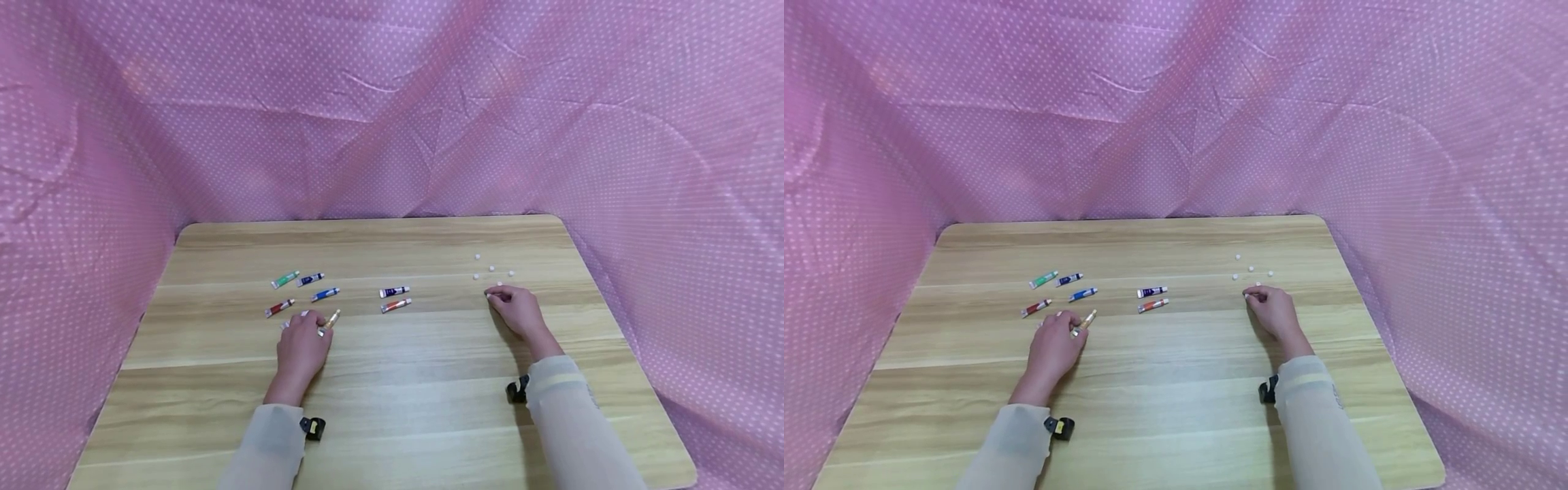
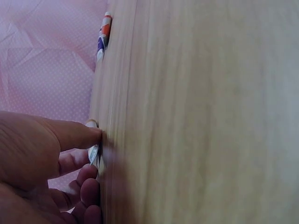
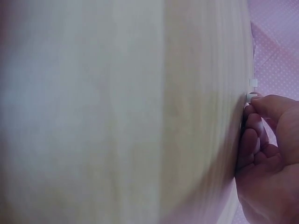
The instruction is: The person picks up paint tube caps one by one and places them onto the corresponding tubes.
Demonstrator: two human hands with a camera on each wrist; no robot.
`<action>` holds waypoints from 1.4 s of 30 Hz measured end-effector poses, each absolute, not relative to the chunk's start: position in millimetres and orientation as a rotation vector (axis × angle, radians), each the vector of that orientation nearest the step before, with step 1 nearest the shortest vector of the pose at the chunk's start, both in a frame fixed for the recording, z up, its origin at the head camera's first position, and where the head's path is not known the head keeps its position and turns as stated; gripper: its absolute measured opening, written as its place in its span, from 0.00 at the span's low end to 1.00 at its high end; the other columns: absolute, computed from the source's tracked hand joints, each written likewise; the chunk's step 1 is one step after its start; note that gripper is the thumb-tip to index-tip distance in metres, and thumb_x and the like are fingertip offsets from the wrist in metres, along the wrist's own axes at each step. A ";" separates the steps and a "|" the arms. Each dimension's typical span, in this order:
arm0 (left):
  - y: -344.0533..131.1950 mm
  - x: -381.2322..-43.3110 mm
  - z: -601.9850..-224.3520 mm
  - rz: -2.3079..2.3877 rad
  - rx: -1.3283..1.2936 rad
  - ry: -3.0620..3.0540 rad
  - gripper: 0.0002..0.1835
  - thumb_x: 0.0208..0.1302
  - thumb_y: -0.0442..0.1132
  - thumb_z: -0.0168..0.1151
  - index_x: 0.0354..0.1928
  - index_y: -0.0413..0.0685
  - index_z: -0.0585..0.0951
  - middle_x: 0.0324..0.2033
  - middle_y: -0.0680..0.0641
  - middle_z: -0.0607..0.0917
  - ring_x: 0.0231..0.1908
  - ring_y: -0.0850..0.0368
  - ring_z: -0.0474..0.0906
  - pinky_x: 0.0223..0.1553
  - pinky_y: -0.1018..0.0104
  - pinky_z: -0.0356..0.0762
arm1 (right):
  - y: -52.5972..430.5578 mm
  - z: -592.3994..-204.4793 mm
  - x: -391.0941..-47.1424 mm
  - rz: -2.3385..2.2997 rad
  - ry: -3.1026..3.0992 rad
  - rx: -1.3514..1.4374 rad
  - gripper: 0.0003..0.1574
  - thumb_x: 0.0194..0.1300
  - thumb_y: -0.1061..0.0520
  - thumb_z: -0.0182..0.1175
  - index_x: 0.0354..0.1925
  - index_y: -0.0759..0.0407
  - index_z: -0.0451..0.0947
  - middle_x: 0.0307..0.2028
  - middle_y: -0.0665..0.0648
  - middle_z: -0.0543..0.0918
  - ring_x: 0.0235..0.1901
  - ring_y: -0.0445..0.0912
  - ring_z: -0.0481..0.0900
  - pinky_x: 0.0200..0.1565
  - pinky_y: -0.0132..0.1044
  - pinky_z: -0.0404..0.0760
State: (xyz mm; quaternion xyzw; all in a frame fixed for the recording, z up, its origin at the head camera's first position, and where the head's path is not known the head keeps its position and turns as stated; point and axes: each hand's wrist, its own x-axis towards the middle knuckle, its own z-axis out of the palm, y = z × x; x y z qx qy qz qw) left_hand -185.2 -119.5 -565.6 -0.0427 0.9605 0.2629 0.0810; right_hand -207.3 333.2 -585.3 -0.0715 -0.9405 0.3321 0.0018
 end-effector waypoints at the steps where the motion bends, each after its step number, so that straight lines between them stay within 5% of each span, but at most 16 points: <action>1: -119.8 -185.1 -565.5 0.781 -0.126 2.873 0.15 0.77 0.43 0.64 0.58 0.43 0.82 0.57 0.35 0.83 0.53 0.36 0.80 0.50 0.40 0.79 | 333.3 -585.1 -207.1 1.042 -2.953 -0.224 0.15 0.80 0.53 0.63 0.56 0.57 0.89 0.57 0.67 0.90 0.59 0.63 0.87 0.64 0.59 0.82; 19: -127.0 -175.9 -563.6 0.940 -0.106 2.794 0.13 0.85 0.43 0.54 0.61 0.44 0.78 0.60 0.36 0.77 0.58 0.38 0.77 0.56 0.40 0.77 | 335.5 -585.7 -201.5 1.286 -2.816 -0.379 0.18 0.82 0.53 0.61 0.61 0.59 0.86 0.57 0.67 0.89 0.58 0.56 0.85 0.61 0.45 0.82; 25: -130.3 -172.8 -561.8 0.979 -0.101 2.770 0.13 0.86 0.41 0.54 0.61 0.44 0.77 0.61 0.36 0.78 0.60 0.37 0.78 0.61 0.38 0.78 | 334.2 -584.5 -199.4 1.453 -2.718 -0.445 0.19 0.83 0.56 0.59 0.63 0.63 0.84 0.55 0.69 0.89 0.44 0.40 0.87 0.47 0.24 0.84; 30: -132.1 -171.7 -559.4 1.036 -0.103 2.746 0.13 0.86 0.41 0.53 0.63 0.44 0.75 0.59 0.37 0.81 0.61 0.39 0.79 0.63 0.40 0.79 | 332.5 -580.5 -197.6 1.657 -2.577 -0.525 0.20 0.84 0.58 0.56 0.64 0.67 0.81 0.55 0.70 0.90 0.38 0.33 0.85 0.44 0.22 0.85; 42: -138.4 -170.5 -554.2 1.137 -0.150 2.685 0.19 0.88 0.44 0.49 0.71 0.45 0.71 0.61 0.39 0.83 0.58 0.44 0.82 0.59 0.46 0.83 | 332.5 -575.8 -192.3 1.932 -2.243 -0.679 0.22 0.82 0.59 0.59 0.65 0.74 0.79 0.35 0.44 0.93 0.34 0.34 0.88 0.42 0.27 0.88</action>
